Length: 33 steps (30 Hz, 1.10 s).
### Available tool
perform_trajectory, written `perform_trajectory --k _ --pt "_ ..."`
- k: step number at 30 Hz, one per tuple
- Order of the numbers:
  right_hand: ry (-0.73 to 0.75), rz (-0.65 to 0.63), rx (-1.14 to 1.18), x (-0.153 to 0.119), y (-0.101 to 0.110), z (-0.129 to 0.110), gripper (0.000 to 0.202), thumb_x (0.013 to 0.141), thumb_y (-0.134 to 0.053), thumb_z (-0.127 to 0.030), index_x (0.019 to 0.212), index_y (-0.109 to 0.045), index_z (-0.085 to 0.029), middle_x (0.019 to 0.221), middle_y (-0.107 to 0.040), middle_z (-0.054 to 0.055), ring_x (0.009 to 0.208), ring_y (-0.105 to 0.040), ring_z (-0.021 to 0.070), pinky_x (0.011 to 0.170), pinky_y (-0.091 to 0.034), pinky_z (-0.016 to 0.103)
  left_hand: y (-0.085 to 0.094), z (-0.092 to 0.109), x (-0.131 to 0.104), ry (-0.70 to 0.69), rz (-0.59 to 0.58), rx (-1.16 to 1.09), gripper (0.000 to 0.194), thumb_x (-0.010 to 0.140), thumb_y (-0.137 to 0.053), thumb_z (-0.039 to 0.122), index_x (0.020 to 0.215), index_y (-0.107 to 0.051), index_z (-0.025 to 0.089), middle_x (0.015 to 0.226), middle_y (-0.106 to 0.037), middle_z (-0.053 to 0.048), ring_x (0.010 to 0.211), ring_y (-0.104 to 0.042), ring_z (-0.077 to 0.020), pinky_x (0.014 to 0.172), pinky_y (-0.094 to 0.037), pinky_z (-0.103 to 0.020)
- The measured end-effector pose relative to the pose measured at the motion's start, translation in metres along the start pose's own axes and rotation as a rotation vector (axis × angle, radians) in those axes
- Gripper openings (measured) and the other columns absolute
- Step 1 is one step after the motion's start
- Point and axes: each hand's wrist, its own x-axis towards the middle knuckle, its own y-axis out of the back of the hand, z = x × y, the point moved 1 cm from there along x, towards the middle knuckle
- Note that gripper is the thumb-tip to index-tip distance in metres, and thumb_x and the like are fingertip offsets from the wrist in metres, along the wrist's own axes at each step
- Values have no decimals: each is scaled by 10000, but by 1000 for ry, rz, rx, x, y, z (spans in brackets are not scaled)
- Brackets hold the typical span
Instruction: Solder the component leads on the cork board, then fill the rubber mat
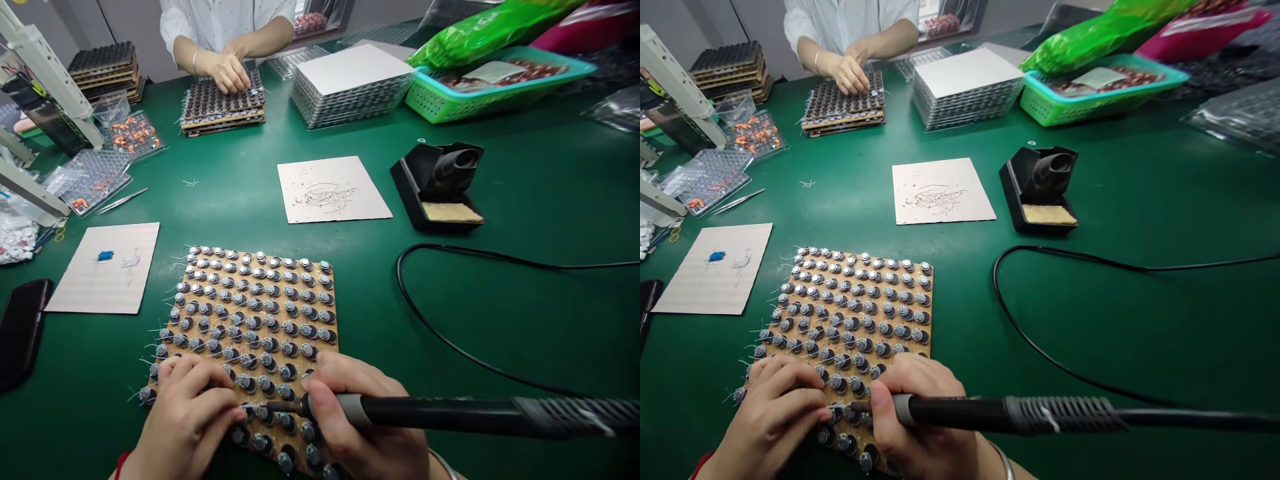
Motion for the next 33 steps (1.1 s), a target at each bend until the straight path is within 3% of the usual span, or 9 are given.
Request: perform_trajectory --k 12,33 --pt "15 -27 -1 2 -3 0 175 882 -499 -87 772 -487 -222 576 -525 -72 471 -489 75 473 -399 198 0 -4 0 19 -60 2 287 1031 -484 351 835 -664 241 872 -658 11 826 -520 -179 786 -276 -361" --pt "19 -24 10 2 -3 -2 179 864 -513 -77 745 -520 -210 557 -545 -47 451 -511 97 448 -418 221 1 -2 1 7 -49 24 303 1028 -486 354 824 -680 242 870 -666 2 829 -532 -184 784 -290 -366"
